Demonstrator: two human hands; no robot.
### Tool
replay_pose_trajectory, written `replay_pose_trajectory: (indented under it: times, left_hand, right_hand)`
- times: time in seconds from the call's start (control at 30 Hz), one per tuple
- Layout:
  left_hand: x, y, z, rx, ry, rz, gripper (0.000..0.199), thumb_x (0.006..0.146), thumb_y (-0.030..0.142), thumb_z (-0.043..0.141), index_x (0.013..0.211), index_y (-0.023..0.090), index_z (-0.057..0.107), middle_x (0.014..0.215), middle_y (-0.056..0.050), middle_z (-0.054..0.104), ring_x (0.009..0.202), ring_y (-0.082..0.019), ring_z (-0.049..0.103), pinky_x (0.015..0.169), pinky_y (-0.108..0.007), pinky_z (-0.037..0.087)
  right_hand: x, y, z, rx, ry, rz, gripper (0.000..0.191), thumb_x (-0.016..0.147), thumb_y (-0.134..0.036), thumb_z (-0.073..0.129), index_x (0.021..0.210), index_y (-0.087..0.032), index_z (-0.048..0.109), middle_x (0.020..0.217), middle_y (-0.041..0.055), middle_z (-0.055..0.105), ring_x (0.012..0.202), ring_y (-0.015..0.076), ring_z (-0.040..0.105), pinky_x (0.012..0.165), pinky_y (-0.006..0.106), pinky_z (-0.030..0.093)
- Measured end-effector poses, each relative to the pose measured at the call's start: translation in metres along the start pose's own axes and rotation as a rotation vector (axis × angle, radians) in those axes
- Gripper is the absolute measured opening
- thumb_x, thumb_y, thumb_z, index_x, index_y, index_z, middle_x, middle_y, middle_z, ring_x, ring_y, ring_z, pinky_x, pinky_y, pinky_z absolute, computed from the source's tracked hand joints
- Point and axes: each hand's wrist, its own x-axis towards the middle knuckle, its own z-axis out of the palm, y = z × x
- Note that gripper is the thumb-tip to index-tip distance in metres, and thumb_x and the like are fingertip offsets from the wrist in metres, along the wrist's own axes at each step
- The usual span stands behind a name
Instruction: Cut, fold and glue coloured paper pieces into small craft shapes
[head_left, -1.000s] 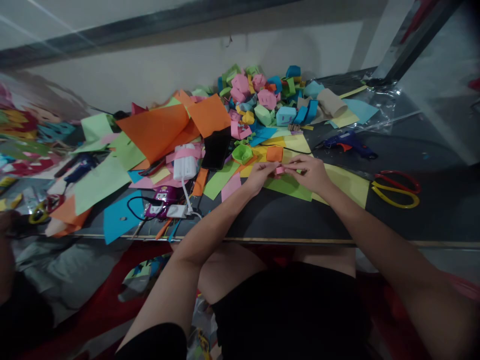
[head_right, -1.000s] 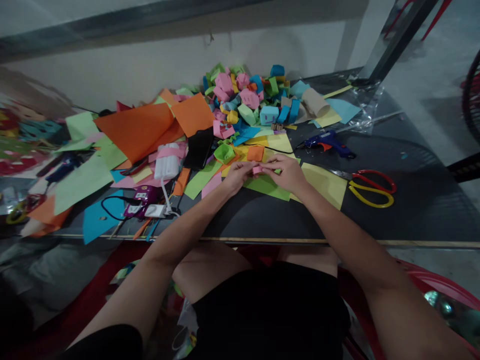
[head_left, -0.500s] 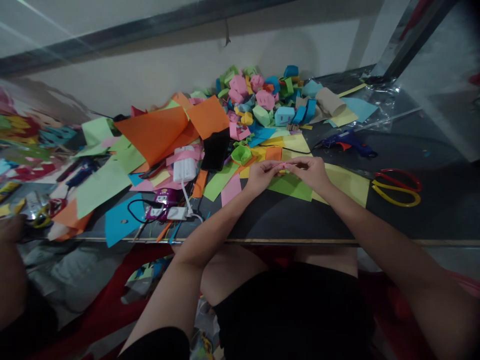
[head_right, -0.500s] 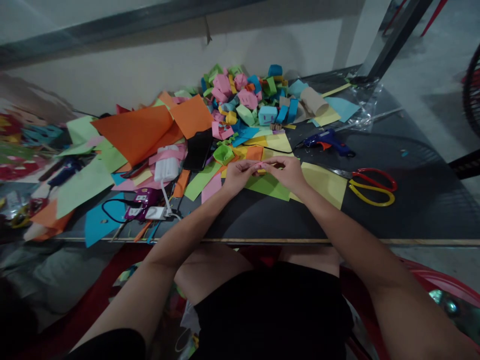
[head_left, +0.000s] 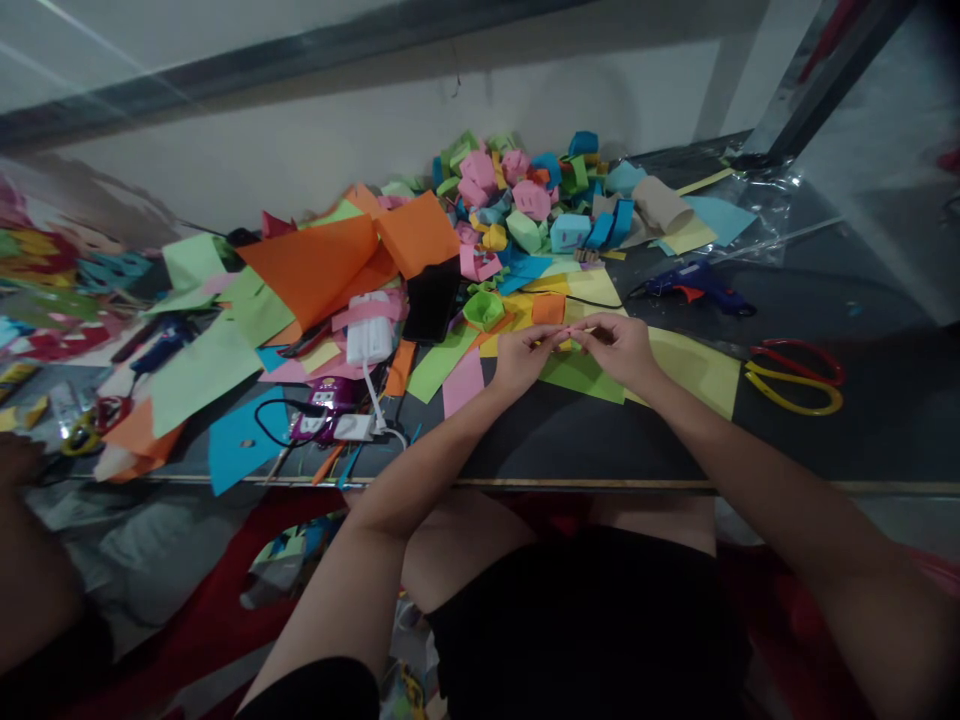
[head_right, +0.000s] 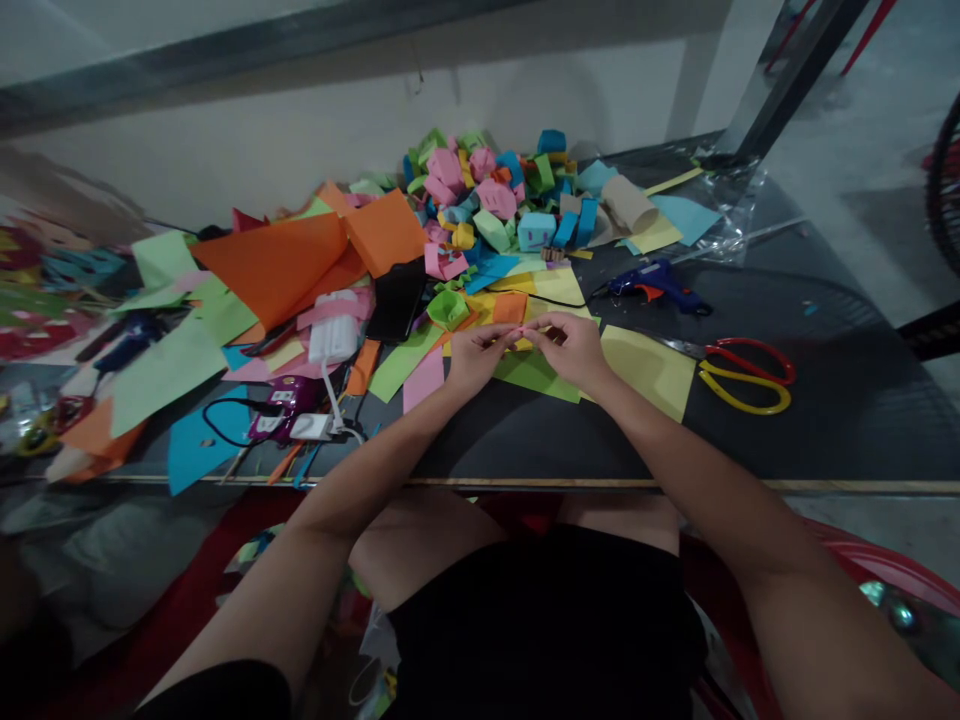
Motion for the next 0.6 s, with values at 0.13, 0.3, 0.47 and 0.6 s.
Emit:
replay_pose_trajectory:
  times: [0.13,0.3,0.47,0.6]
  left_hand:
    - [0.0,-0.001,0.002,-0.005,0.001,0.008,0.039,0.081,0.055,0.077,0.09,0.017,0.083,0.077,-0.006,0.079,0.062,-0.013,0.067,0.058,-0.024,0.05]
    - [0.001,0.002,0.002,-0.05,-0.01,-0.009,0.039,0.079,0.054,0.08,0.089,0.017,0.083,0.078,-0.008,0.079,0.064,-0.014,0.069,0.059,-0.024,0.052]
    - [0.003,0.009,-0.002,-0.028,-0.053,0.027,0.039,0.078,0.056,0.08,0.085,0.018,0.083,0.077,-0.007,0.08,0.063,-0.015,0.069,0.059,-0.025,0.054]
    - [0.004,0.009,-0.003,-0.075,-0.062,0.019,0.038,0.077,0.055,0.08,0.083,0.017,0.083,0.077,-0.007,0.079,0.063,-0.015,0.07,0.06,-0.026,0.056]
  right_hand:
    - [0.0,0.0,0.0,0.034,-0.018,0.038,0.05,0.077,-0.066,0.075,0.083,-0.016,0.076,0.063,0.0041,0.069,0.053,0.0148,0.062,0.051,0.028,0.046]
    - [0.0,0.0,0.002,0.05,-0.025,0.039,0.051,0.077,-0.068,0.074,0.084,-0.017,0.072,0.061,0.0018,0.065,0.048,0.0133,0.059,0.048,0.027,0.045]
    - [-0.002,-0.002,0.003,0.08,-0.038,0.033,0.05,0.077,-0.068,0.074,0.082,-0.019,0.067,0.061,-0.0004,0.062,0.045,0.0116,0.056,0.044,0.026,0.041]
    - [-0.003,-0.003,0.004,0.095,-0.04,0.03,0.048,0.08,-0.067,0.072,0.084,-0.021,0.063,0.057,-0.0033,0.057,0.043,0.0107,0.052,0.042,0.025,0.038]
